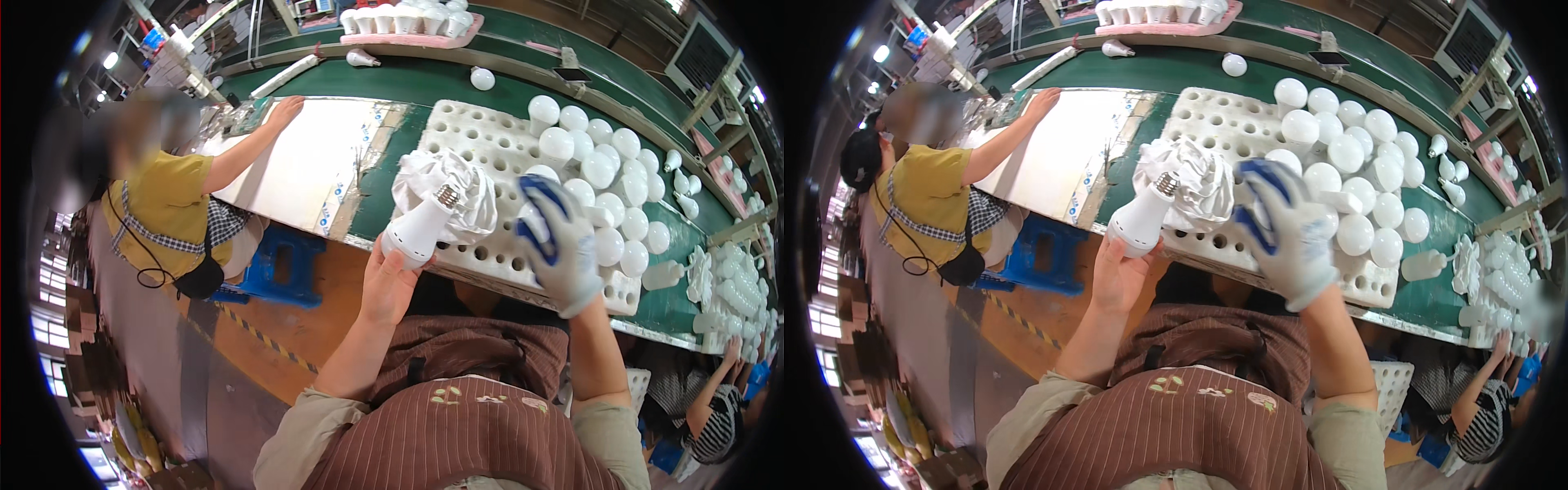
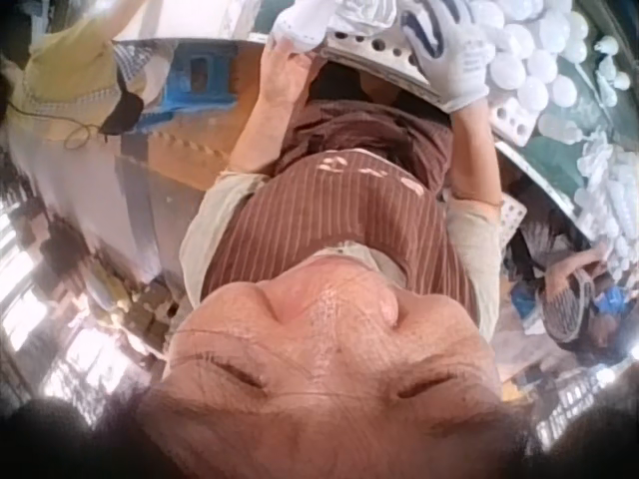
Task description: The person cleans lightbulbs on a conveyor line by wiping each bulb with a cloth and a sponge.
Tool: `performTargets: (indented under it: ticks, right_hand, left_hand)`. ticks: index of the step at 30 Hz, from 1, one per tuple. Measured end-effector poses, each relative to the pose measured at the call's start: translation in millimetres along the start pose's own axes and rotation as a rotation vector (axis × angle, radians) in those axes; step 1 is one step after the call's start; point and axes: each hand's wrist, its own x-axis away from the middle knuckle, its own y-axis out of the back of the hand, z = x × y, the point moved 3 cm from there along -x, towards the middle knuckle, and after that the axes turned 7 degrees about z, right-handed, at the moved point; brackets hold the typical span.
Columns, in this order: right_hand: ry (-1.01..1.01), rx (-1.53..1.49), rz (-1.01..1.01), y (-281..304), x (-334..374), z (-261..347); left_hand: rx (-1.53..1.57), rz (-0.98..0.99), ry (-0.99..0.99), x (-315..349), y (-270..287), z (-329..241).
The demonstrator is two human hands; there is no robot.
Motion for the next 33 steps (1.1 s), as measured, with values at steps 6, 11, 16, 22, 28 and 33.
performTargets:
  ticks: [6, 11, 16, 22, 28, 33]
  right_hand:
    - [-0.05, 0.231, 0.162, -134, -66, -1]
    - [-0.199, 0.194, 0.312, -159, -78, -26]
    - [0.132, -0.418, 0.056, -92, -58, 21]
    - [0.239, -0.112, 0.222, -91, -49, 44]
    - [-0.307, -0.586, 0.406, -89, -49, 9]
    - [-0.025, -0.636, 0.123, -82, -15, -32]
  left_hand:
    - [-0.255, -0.165, -0.213, 2, 6, -39]
    - [-0.469, -0.266, -0.238, 9, 26, -59]
    - [-0.634, -0.356, -0.142, 4, 56, -57]
    - [-0.3, -0.228, 0.148, -14, -10, -26]
    - [-0.654, 0.107, -0.082, -13, -14, -26]
    - [-0.642, 0.18, -0.066, -4, -25, -33]
